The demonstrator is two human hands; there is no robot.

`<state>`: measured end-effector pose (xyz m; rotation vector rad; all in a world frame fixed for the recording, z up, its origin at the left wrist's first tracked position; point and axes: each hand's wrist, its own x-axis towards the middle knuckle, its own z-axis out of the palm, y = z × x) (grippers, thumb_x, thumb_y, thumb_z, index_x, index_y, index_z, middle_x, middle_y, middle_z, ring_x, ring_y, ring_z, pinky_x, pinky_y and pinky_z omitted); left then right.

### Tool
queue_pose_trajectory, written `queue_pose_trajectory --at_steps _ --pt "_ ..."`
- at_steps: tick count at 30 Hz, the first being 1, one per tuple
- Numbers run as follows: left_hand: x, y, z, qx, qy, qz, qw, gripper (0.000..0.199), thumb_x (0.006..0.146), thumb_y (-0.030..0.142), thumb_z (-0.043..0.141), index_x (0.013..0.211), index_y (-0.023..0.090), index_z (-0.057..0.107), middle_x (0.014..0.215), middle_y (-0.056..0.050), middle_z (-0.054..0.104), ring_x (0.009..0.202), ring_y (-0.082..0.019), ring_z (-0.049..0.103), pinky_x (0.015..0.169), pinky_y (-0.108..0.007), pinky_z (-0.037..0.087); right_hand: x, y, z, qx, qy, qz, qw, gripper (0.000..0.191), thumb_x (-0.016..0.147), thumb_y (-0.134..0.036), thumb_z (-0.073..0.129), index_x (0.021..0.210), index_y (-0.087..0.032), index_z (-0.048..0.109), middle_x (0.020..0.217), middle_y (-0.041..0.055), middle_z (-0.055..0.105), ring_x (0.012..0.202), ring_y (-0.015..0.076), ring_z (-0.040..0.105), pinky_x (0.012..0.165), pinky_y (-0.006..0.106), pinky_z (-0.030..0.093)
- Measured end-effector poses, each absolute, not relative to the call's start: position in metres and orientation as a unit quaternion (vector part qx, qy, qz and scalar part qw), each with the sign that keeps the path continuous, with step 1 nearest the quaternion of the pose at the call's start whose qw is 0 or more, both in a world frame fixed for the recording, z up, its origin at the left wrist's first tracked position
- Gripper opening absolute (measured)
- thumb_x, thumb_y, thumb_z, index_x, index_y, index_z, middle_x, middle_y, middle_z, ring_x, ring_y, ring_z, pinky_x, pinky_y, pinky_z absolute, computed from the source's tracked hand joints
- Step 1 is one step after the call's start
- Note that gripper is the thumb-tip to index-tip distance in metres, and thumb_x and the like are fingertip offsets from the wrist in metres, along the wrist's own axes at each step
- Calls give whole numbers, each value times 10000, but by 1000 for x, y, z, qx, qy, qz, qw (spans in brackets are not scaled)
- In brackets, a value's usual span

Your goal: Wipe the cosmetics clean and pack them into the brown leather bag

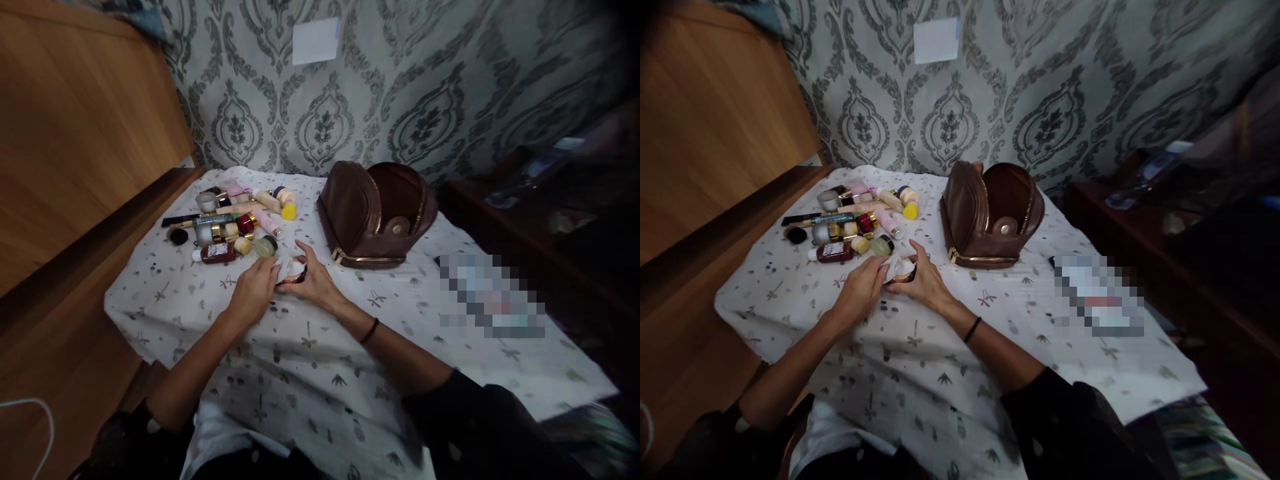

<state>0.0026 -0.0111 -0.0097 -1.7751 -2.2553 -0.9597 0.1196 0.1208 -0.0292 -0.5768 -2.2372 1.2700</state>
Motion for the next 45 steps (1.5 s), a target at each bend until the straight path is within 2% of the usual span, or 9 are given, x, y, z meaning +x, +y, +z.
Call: queue_pose_trajectory --at_steps 4,10,14,21,26,30,35,40,45 --pt "6 -17 -13 -589 -742 -311 77 296 997 233 386 1218 145 563 1136 -127 672 1040 -237 645 895 -352 517 120 121 -32 -191 -826 468 251 1139 574 -461 862 1496 -170 260 1204 137 622 1025 278 646 940 423 473" --pt "12 -18 -4 -589 -760 -253 109 382 966 395 503 1250 150 574 1150 -136 656 1077 -281 619 887 -400 534 123 123 -34 -156 -841 461 235 1187 587 -389 853 1534 -152 179 1244 146 572 1007 259 637 931 411 476" --pt "14 -12 0 -618 -737 -256 101 327 973 331 503 1248 184 604 1239 -119 637 1164 -272 595 946 -406 528 124 124 -34 -151 -843 463 229 1170 632 -330 809 1555 -150 112 1271 159 557 1041 261 625 956 418 461" --pt "5 -15 -3 -726 -618 -268 136 329 977 209 484 1285 195 596 1292 -94 662 1261 -247 569 1068 -455 466 124 125 -36 -117 -829 481 260 1222 637 -297 811 1564 -231 18 1176 93 647 1025 257 641 939 423 473" --pt "-8 -26 -12 -738 -587 -313 112 368 981 214 488 1342 183 556 1366 -110 614 1346 -227 502 1103 -418 443 124 125 -35 -124 -827 469 286 1225 615 -311 846 1561 -227 72 1135 93 653 993 257 648 894 407 499" --pt "-18 -31 -17 -638 -660 -398 -5 384 992 311 463 1328 152 559 1347 -135 618 1249 -238 581 1059 -380 465 125 123 -33 -144 -814 468 313 1161 603 -294 857 1532 -230 165 1110 87 644 1003 253 649 898 398 509" --pt "-28 -20 -9 -528 -671 -485 -188 340 974 391 451 1156 140 589 1081 -82 687 969 -213 632 851 -310 493 127 118 -30 -114 -824 458 314 1063 658 -315 822 1515 -237 199 1211 117 607 1113 257 624 949 393 502" --pt "-32 0 6 -551 -659 -471 -204 254 947 374 469 858 161 574 752 7 569 702 -147 521 651 -254 405 129 112 -29 -94 -873 371 303 966 744 -351 761 1524 -234 202 1219 120 614 1093 254 630 941 405 509" --pt "-21 5 26 -632 -641 -415 -131 195 958 285 458 936 166 611 811 -11 627 751 -166 564 715 -283 425 130 108 -25 -143 -877 345 303 1028 733 -338 756 1548 -208 142 1137 98 650 998 254 661 872 389 527"
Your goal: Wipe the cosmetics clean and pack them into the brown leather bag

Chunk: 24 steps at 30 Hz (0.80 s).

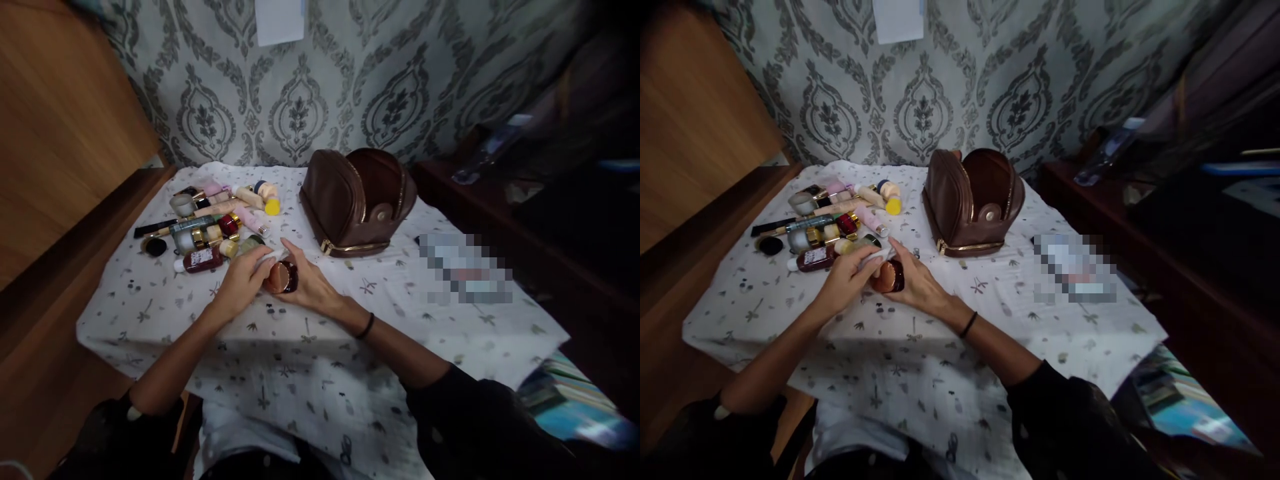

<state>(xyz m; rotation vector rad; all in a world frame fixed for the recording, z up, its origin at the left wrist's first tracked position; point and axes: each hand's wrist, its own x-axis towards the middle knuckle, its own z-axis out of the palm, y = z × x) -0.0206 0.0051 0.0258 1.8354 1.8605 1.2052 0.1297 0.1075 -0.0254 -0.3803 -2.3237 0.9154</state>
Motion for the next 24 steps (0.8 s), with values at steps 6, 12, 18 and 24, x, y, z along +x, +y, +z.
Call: queue_pose_trajectory --at_steps 6,12,18,24 --pt "3 -1 35 741 614 272 -22 235 981 211 429 929 170 654 952 -79 661 930 -225 597 819 -350 487 129 104 -18 -186 -860 400 256 1156 657 -326 788 1563 -196 83 1012 67 680 820 250 676 745 366 525" --pt "18 -26 40 814 530 201 -130 208 974 161 457 1018 162 659 1119 -110 683 1148 -261 588 949 -437 523 143 97 -19 -162 -822 459 297 1222 587 -266 825 1557 -202 84 898 -4 642 746 182 612 738 330 495" --pt "30 -60 32 803 481 316 -152 254 971 128 464 1152 181 635 1278 -116 649 1328 -255 507 1041 -461 510 168 74 -10 -201 -741 554 322 1270 495 -318 890 1514 -120 158 840 -6 621 721 175 592 714 339 507" --pt "53 -88 26 664 537 520 -14 269 981 248 502 1213 183 621 1261 -111 664 1191 -212 617 1012 -366 508 197 28 12 -166 -613 701 324 1048 525 -257 897 1398 -241 317 1021 38 678 859 203 692 792 370 572"
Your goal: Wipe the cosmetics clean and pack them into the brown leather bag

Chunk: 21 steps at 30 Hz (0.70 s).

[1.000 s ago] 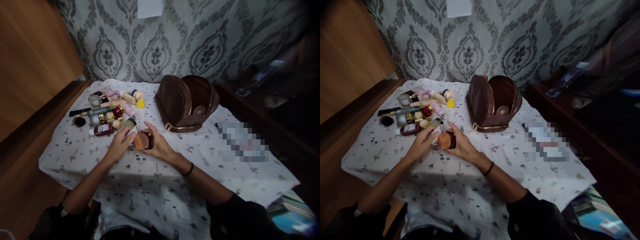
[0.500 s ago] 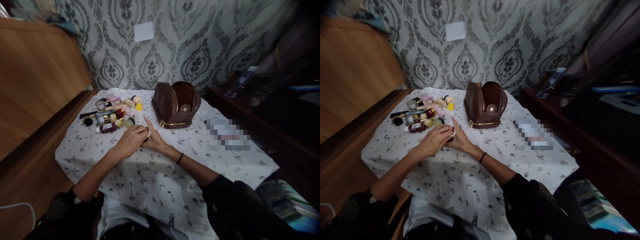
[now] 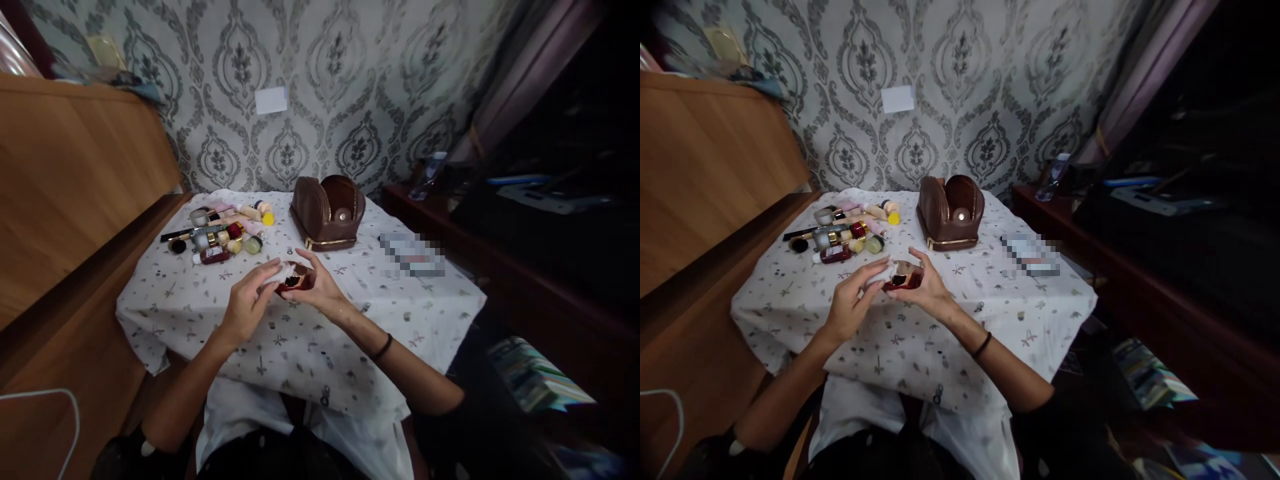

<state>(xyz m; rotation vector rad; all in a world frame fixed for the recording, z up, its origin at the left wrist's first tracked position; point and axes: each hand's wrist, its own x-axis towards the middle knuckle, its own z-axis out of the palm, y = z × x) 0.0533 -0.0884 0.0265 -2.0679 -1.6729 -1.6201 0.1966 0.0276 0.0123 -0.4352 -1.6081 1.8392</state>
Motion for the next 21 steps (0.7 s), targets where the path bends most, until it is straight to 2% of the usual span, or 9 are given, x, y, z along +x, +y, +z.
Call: queue_pose_trajectory --at_steps 2,4,7,9,12,16,21 --pt "60 -99 30 -611 -566 -550 -69 304 984 329 495 1207 171 627 1125 -79 712 1019 -186 666 888 -296 538 206 11 18 -142 -602 718 321 981 530 -241 901 1353 -264 367 1068 45 688 929 220 700 851 403 572" --pt "65 -109 34 -583 -572 -561 -132 330 985 378 479 1162 162 654 975 -38 724 850 -154 649 764 -243 523 214 -4 22 -133 -605 718 316 923 536 -243 903 1320 -269 417 1141 60 683 1005 235 691 906 425 560" --pt "71 -123 38 -576 -567 -566 -162 344 984 397 466 1110 158 680 856 -8 700 753 -136 597 685 -218 484 220 -24 22 -135 -613 709 321 807 578 -317 886 1282 -258 497 1242 72 653 1108 248 654 975 432 528" --pt "75 -133 39 -578 -566 -568 -152 348 989 387 455 1123 155 678 870 -13 704 775 -143 605 710 -227 491 221 -34 20 -142 -611 701 339 751 600 -388 871 1258 -249 537 1244 72 650 1133 253 635 1002 440 509" --pt "79 -146 38 -588 -557 -576 -110 331 992 347 462 1170 158 666 1031 -50 728 915 -174 654 834 -274 522 219 -44 14 -161 -607 687 367 709 609 -453 857 1219 -247 561 1180 63 660 1079 243 638 968 435 523" --pt "81 -159 34 -641 -529 -556 -1 281 984 233 483 1191 170 662 1207 -99 696 1137 -206 637 994 -356 510 212 -51 8 -172 -608 677 378 621 642 -486 830 1141 -238 557 1018 34 644 884 191 636 762 346 565" --pt "80 -166 26 -694 -501 -502 122 290 973 147 485 1208 205 645 1221 -99 685 1189 -213 613 1014 -438 524 202 -60 2 -182 -579 692 391 501 729 -578 735 1032 -230 539 857 0 588 710 138 575 591 261 512"
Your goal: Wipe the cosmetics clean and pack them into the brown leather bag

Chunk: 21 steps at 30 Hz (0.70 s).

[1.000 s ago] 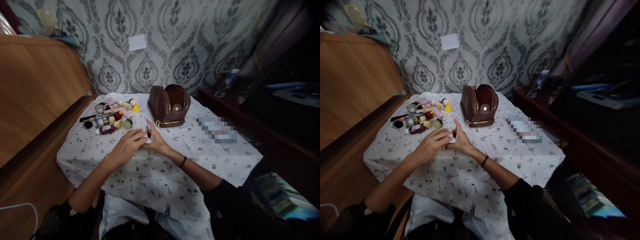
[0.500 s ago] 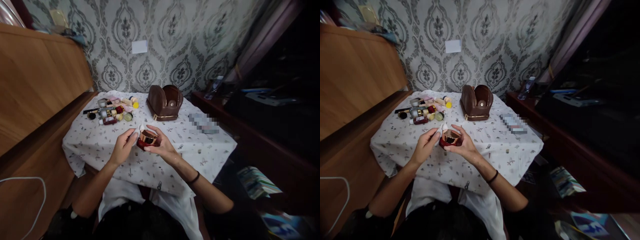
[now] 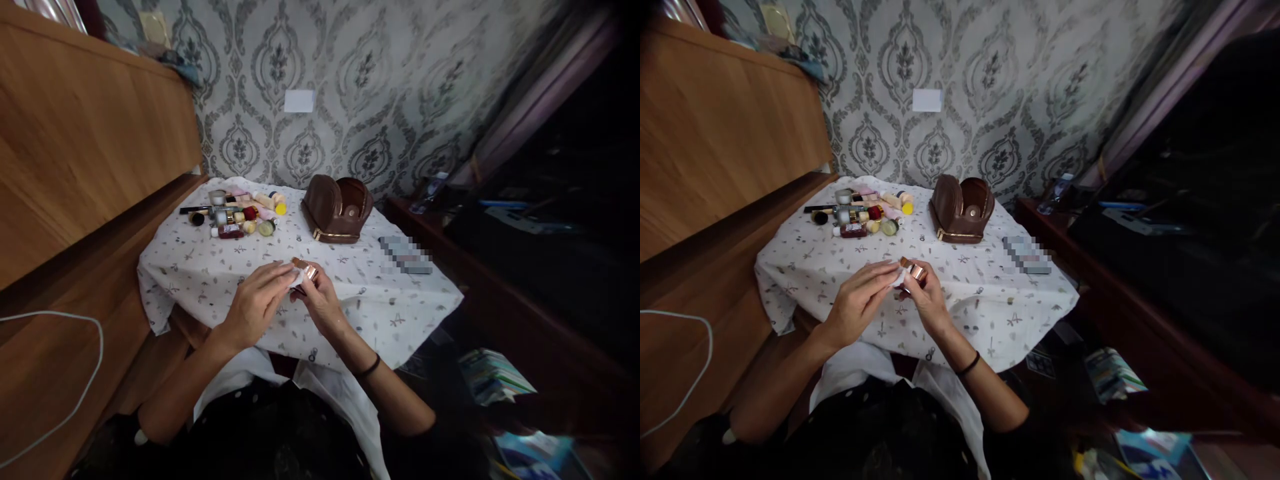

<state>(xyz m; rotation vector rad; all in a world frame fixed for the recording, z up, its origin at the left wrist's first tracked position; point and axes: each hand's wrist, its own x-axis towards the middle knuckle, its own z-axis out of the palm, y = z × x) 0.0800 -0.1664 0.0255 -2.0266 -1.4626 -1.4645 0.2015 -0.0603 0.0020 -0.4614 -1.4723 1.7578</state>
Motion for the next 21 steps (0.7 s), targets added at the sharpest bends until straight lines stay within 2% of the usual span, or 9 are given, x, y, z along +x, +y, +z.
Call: queue_pose_trajectory --at_steps 3,7,11,17,21 --pt "78 -170 19 -705 -486 -496 144 302 970 131 487 1222 215 632 1201 -94 690 1195 -214 610 1007 -452 532 198 -66 0 -191 -547 711 398 469 772 -647 656 942 -220 560 842 10 586 691 134 550 565 250 498" --pt "78 -175 15 -708 -479 -496 150 284 959 99 490 1176 203 640 1190 -107 683 1169 -212 615 969 -438 551 197 -70 0 -211 -520 734 384 548 807 -721 548 1003 -213 617 895 54 644 731 173 587 536 264 505" --pt "82 -180 19 -684 -493 -520 132 263 951 75 487 1130 197 635 1170 -108 679 1117 -191 632 942 -384 553 200 -73 2 -194 -498 762 366 590 793 -752 535 1006 -214 647 884 67 683 717 187 624 523 271 522" --pt "89 -184 30 -637 -520 -567 48 190 946 118 512 1063 191 644 1104 -70 715 1056 -169 666 931 -311 539 207 -83 2 -156 -479 794 341 595 784 -761 547 982 -208 644 837 69 718 696 199 681 612 317 581" --pt "87 -182 35 -598 -557 -576 -17 175 939 169 524 1049 180 659 1079 -64 729 1013 -178 680 893 -289 541 211 -93 3 -141 -475 810 315 558 784 -707 605 1081 -234 594 888 58 733 721 208 702 675 366 598"
